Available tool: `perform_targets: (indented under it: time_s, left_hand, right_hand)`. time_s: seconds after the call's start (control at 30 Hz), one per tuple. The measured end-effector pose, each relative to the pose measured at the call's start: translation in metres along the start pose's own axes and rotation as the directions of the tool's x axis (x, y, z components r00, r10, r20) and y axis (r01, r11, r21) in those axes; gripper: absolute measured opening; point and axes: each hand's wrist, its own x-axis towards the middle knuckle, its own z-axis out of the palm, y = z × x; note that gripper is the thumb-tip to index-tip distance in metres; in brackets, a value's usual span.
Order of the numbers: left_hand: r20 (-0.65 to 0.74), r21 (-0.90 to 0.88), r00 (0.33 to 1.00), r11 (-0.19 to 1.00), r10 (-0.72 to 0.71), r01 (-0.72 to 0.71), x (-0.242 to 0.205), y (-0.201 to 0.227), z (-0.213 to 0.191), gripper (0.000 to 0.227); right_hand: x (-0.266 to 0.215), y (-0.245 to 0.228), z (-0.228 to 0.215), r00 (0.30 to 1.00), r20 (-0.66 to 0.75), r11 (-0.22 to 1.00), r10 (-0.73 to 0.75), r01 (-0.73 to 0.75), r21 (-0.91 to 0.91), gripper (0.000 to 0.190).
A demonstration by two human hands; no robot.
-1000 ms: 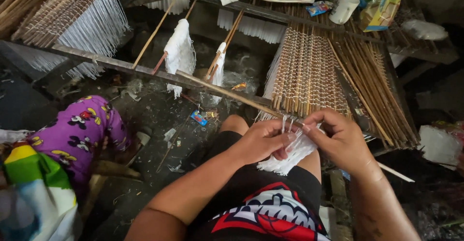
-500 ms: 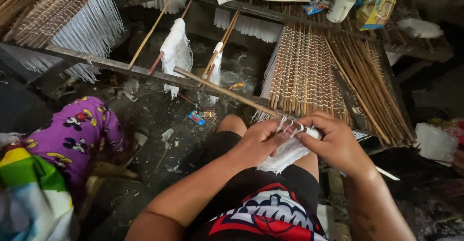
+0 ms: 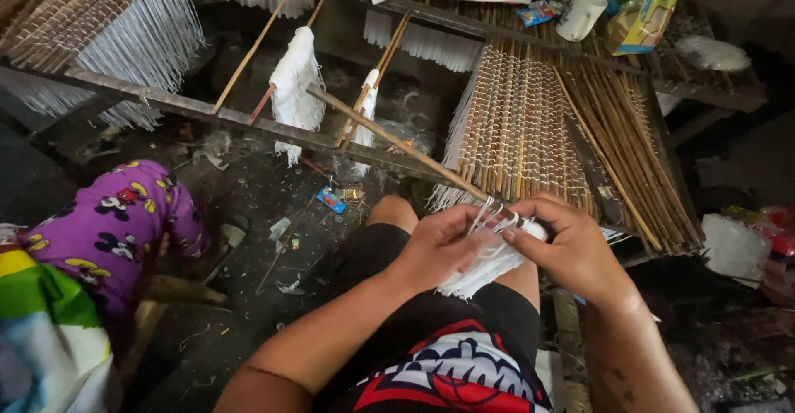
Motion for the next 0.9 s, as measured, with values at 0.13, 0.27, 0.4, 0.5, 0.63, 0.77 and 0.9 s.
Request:
perform_targets:
  time_s: [0.13,0.27,0.4,0.5,0.63,0.77,0.9]
  left_hand:
    - [-0.023,0.009,0.999,1.0,-0.024,0.024,0.0,0.0,-0.002,0.018]
    - [-0.014,0.069,1.0,0.997,-0.022,0.023,0.001,-0.002,-0.002,0.022]
    - [-0.058,0.03,0.995,0.996,-0.082,0.083,-0.001,-0.004,0.001,0.021]
    - [-0.038,0.079,0.999,0.997,0.025,-0.022,0.001,-0.023,-0.006,0.019]
    - [-0.072,0.177,0.993,0.981,0.091,-0.077,0.003,-0.011,-0.008,0.017]
    - [-0.075,0.117,0.996,0.992,-0.04,0.049,0.007,0.007,-0.014,0.016]
    - [-0.011,-0.04,0.992,0.991,-0.126,0.125,0.009,-0.01,-0.025,0.014]
  right_hand:
    - [0.0,-0.004,0.001,1.0,0.002,1.0,0.007,-0.007,0.023,0.017]
    - [0.0,-0.002,0.001,0.999,0.0,0.998,0.034,-0.034,0.061,0.019]
    - [-0.001,0.003,0.004,1.0,0.008,0.998,0.005,-0.005,0.063,0.018]
    - [0.0,0.004,0.008,1.0,0.026,0.998,-0.01,0.009,0.065,0.012]
    - [0.002,0.01,0.01,0.999,0.019,0.999,-0.042,0.042,0.003,0.01]
    - [0.005,0.002,0.014,0.999,0.031,0.997,-0.023,0.025,-0.066,0.007]
    - [0.005,0.007,0.014,1.0,0.03,0.995,-0.006,0.009,-0.102,0.007]
